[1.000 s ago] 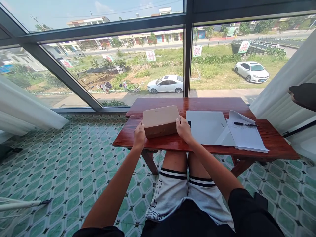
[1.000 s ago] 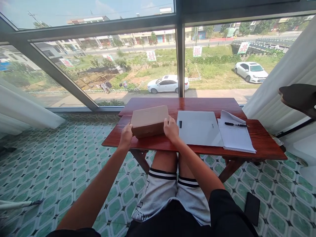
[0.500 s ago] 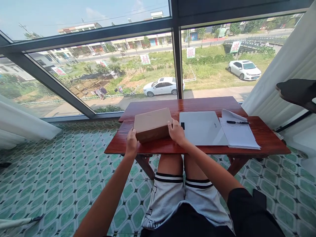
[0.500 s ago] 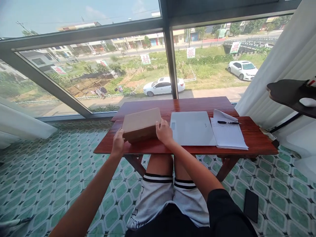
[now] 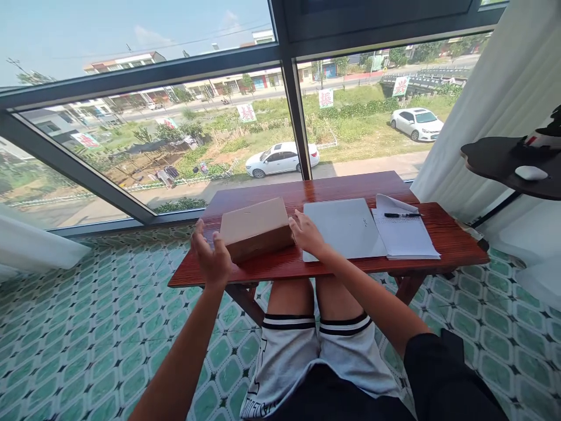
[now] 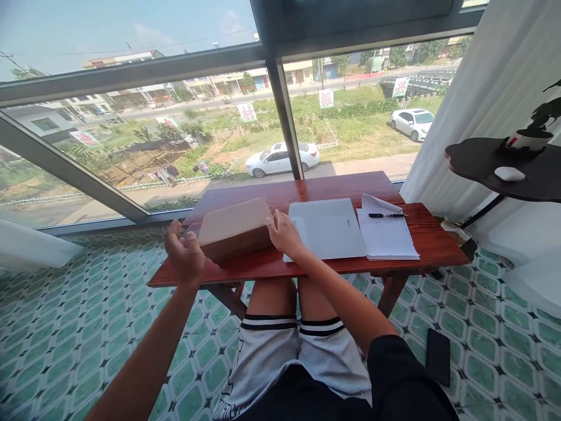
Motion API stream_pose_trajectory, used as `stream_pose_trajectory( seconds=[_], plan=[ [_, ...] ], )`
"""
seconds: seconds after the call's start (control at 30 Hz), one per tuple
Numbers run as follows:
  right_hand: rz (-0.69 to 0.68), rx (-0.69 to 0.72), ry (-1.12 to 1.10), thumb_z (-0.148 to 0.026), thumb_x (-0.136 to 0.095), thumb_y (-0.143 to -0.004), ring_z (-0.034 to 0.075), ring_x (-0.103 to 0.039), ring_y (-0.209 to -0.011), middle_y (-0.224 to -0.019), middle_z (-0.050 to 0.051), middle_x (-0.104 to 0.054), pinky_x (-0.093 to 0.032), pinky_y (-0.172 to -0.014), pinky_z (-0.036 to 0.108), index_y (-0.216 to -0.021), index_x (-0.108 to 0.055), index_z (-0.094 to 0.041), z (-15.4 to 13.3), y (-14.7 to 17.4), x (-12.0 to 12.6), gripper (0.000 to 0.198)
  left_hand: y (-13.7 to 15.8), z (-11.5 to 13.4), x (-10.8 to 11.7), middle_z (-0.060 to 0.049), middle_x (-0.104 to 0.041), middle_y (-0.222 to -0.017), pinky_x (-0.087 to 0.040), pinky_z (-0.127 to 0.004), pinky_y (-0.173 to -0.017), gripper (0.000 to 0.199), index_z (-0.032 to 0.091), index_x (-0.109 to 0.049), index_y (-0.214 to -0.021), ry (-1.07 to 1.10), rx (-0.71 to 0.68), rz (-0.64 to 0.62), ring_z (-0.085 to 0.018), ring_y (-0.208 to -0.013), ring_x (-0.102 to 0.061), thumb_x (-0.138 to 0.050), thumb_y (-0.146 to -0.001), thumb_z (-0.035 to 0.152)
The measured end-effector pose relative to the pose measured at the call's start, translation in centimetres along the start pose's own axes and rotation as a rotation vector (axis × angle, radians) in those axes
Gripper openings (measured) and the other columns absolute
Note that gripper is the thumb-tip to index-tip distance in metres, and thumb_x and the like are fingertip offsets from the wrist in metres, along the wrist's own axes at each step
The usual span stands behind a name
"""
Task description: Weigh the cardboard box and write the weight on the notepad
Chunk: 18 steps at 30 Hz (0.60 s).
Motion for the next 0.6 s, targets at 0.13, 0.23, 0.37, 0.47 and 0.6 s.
stream_pose_trajectory(
  seconds=[0.13, 0.23, 0.37, 0.47, 0.6],
  plan=[
    [0.042, 0.056, 0.086, -0.036, -0.034, -0.103, 0.022, -0.038, -0.144, -0.151, 0.011, -0.046, -0.025, -0.123, 0.033, -0.146, -0.047, -0.005, 0.0, 0.3, 3.4, 0.055, 0.5, 6.3, -0.5, -0.015, -0.053, -0.143, -0.035, -0.046, -0.116, 0.050, 0.017, -0.047, -0.140, -0.017, -0.270, 0.048, -0.026, -0.135, -0.047, -0.047, -0.091, 0.025],
    [0.043, 0.060, 0.157, -0.034, -0.035, -0.104, 0.021, -0.049, -0.133, -0.141, 0.011, -0.055, -0.034, -0.116, 0.033, -0.136, -0.056, -0.009, 0.7, 0.4, 5.8, 0.046, 1.7, 10.6, -2.4, -0.015, -0.058, -0.136, -0.039, -0.045, -0.112, 0.048, 0.017, -0.047, -0.138, -0.005, -0.447, 0.002, -0.025, -0.128, -0.051, -0.047, -0.091, 0.024],
    [0.083, 0.055, 0.269, -0.035, -0.037, -0.103, 0.020, -0.055, -0.118, -0.125, 0.010, -0.063, -0.040, -0.104, 0.033, -0.124, -0.062, -0.013, 2.2, 0.6, 9.3, 0.040, 4.6, 15.7, -6.2, -0.014, -0.061, -0.128, -0.043, -0.043, -0.106, 0.046, 0.017, -0.049, -0.137, 0.050, -0.677, -0.095, -0.024, -0.119, -0.054, -0.047, -0.092, 0.022],
    [0.150, 0.038, 0.353, -0.033, -0.038, -0.103, 0.019, -0.056, -0.112, -0.120, 0.010, -0.064, -0.041, -0.101, 0.032, -0.119, -0.063, -0.012, 3.8, 0.7, 12.0, 0.036, 7.7, 19.2, -9.7, -0.013, -0.062, -0.125, -0.044, -0.040, -0.103, 0.050, 0.017, -0.047, -0.141, 0.140, -0.863, -0.224, -0.024, -0.119, -0.053, -0.046, -0.091, 0.018],
    [0.176, 0.013, 0.454, -0.025, -0.040, -0.102, 0.017, -0.056, -0.110, -0.119, 0.010, -0.064, -0.040, -0.098, 0.029, -0.114, -0.063, -0.012, 6.4, 0.8, 14.9, 0.030, 12.3, 22.7, -14.3, -0.012, -0.060, -0.129, -0.042, -0.040, -0.103, 0.057, 0.019, -0.045, -0.145, 0.191, -1.046, -0.389, -0.025, -0.126, -0.049, -0.045, -0.087, 0.014]
  ],
)
Point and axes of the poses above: each hand's wrist, its own y-axis away from the middle knuckle, its own x-axis out of the back of the hand, z = x × y, the point moved 4 cm from there along -y, towards the middle knuckle
